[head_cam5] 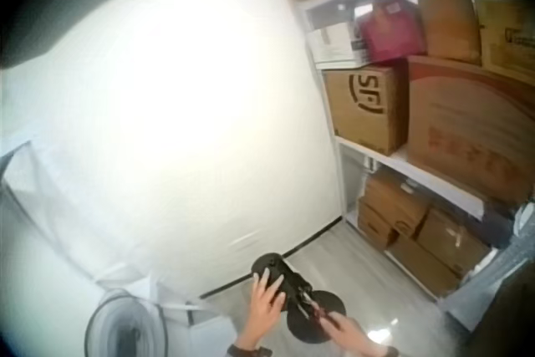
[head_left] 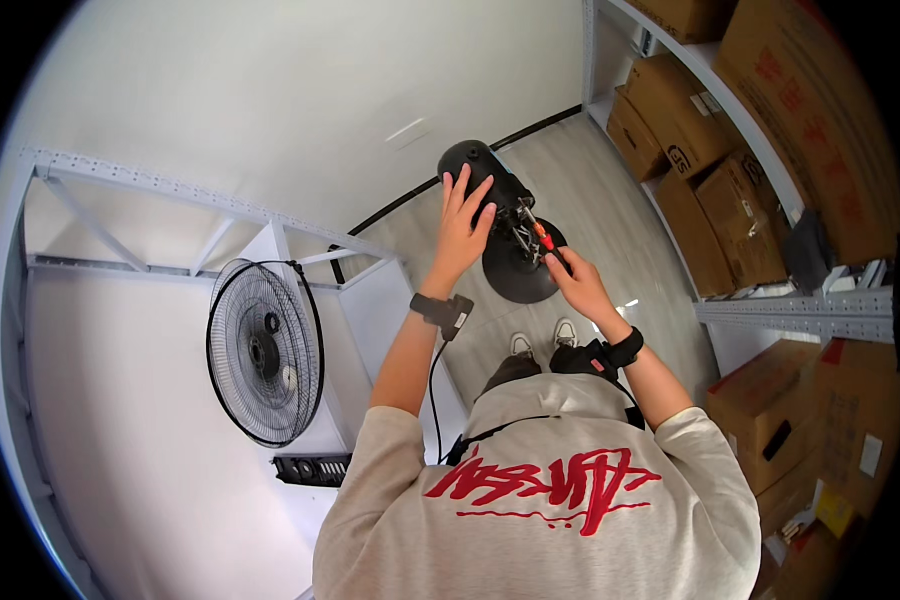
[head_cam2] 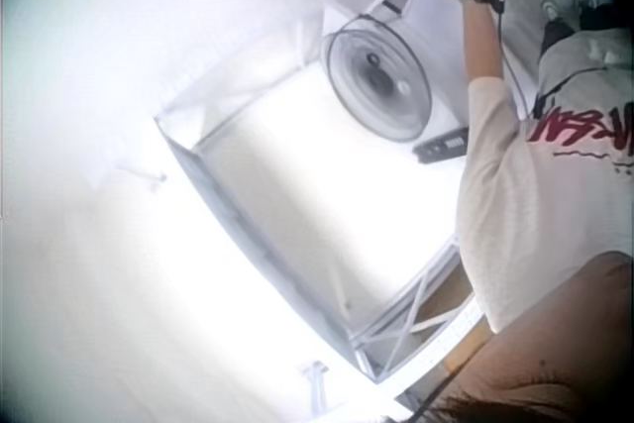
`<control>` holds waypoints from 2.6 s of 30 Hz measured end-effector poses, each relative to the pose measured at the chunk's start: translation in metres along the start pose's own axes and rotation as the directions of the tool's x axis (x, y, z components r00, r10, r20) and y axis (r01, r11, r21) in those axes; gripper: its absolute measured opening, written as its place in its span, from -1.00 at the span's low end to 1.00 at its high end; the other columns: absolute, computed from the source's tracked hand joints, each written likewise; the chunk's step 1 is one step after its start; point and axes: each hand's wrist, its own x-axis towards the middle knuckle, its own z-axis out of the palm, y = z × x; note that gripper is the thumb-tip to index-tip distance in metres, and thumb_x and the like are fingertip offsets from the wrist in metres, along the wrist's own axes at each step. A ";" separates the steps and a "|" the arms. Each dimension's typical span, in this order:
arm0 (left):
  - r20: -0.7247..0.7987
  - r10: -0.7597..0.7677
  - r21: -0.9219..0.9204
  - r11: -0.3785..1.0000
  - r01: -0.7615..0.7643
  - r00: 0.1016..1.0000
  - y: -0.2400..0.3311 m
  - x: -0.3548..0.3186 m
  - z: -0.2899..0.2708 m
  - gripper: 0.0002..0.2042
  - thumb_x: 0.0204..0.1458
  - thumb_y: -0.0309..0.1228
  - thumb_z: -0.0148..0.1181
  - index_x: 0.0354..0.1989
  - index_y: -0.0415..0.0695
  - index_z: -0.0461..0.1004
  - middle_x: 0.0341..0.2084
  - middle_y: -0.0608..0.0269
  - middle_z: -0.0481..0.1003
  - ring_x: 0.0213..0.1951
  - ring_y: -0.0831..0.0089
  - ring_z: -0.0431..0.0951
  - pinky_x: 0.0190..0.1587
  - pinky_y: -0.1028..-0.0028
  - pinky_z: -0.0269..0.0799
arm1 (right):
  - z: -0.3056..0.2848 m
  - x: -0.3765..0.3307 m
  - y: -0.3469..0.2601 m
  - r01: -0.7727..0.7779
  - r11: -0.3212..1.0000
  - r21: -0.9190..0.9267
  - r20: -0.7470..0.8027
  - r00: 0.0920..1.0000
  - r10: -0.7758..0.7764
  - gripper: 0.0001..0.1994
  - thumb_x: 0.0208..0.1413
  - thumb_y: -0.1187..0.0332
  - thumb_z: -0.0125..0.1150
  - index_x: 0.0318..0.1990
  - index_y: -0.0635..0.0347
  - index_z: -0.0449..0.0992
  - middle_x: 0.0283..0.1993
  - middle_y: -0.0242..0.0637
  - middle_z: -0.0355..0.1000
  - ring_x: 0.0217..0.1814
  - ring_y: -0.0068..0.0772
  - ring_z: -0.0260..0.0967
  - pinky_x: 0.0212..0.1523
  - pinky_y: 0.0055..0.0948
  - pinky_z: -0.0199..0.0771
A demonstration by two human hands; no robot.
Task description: The person uses a screwdriver to remove screws from the back of a standing fan motor housing. They place the screws in a small plastic container and continue unscrewing until the housing is removed, exposing the internal motor components.
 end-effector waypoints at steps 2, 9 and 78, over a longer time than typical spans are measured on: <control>0.001 0.041 0.023 0.999 -0.041 0.999 0.008 -0.001 -0.005 -0.44 0.13 -0.29 0.26 0.34 0.06 0.31 0.48 0.12 -0.05 0.48 -0.15 -0.19 0.43 0.03 -0.11 | 0.009 -0.007 0.007 -0.008 1.000 0.029 -0.046 0.999 0.009 -0.71 0.32 0.13 0.11 -0.15 0.21 0.51 -0.51 -0.37 0.43 -0.48 -0.57 0.34 -0.43 -0.46 0.31; -0.015 0.116 0.065 0.991 -0.115 0.993 0.014 -0.008 -0.008 -0.41 0.07 -0.37 0.29 0.34 0.07 0.31 0.48 0.02 -0.06 0.46 -0.26 -0.18 0.40 -0.01 -0.04 | 0.038 -0.035 0.000 -0.039 0.999 -0.022 -0.152 0.988 0.035 -0.71 0.30 0.15 0.13 -0.15 0.24 0.50 -0.53 -0.34 0.39 -0.49 -0.53 0.31 -0.43 -0.44 0.30; -0.079 0.022 0.203 0.979 -0.006 0.997 0.026 0.003 0.002 -0.43 -0.04 -0.37 0.38 0.22 0.16 0.43 0.44 -0.08 0.03 0.42 -0.29 -0.05 0.31 0.02 0.21 | 0.031 -0.003 0.005 -0.016 0.998 0.053 -0.173 0.985 0.025 -0.70 0.21 0.16 0.21 -0.23 0.27 0.59 -0.55 -0.06 0.46 -0.53 -0.09 0.41 -0.42 -0.28 0.36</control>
